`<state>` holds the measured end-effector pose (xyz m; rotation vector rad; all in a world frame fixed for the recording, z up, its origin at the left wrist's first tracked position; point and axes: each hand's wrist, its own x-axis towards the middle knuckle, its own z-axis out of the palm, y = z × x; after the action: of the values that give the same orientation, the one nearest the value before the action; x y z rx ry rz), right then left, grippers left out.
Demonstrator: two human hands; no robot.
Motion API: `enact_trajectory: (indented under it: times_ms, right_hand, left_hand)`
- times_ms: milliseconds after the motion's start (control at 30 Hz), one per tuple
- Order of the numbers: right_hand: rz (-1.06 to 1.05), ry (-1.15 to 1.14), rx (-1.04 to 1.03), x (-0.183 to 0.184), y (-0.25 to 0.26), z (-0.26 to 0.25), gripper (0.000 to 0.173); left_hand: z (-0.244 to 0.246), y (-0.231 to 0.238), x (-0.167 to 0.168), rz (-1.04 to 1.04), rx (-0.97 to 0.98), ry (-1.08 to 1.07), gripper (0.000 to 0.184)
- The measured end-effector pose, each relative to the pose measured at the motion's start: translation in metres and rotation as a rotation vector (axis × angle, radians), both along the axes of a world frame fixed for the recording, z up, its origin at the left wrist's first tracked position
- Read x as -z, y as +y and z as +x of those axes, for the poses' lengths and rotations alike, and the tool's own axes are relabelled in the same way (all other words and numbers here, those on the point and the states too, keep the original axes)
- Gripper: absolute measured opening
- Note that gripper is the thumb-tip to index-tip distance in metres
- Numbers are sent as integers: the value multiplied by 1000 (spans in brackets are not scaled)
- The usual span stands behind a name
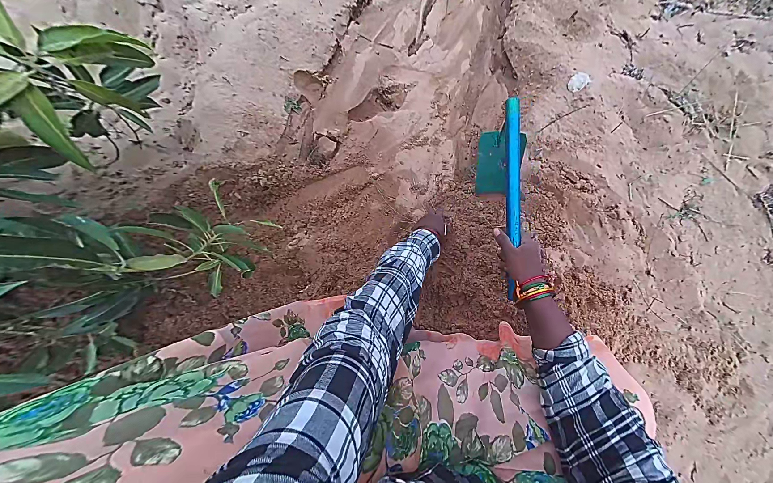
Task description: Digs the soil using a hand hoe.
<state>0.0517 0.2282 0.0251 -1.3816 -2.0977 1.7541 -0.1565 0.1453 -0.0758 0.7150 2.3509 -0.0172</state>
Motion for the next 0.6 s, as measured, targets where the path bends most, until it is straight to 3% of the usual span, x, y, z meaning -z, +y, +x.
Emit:
enact_trajectory:
  times_ms: [67,167,467,600]
  right_hand:
    - [9,3,8,3,-1,0,39]
    - [-9,5,16,5,-1,2,39]
    - [86,22,-26,4,-7,2,41]
    - [114,208,-49,3,-21,0,36]
  left_hand:
    - [7,-2,-6,-71,-11,-9,50]
    - [14,-11,-17,-149,40,-45,35]
    - [25,-25,-11,-84,-35,-100,35]
    - [31,-31,-11,-29,-135,-115,40]
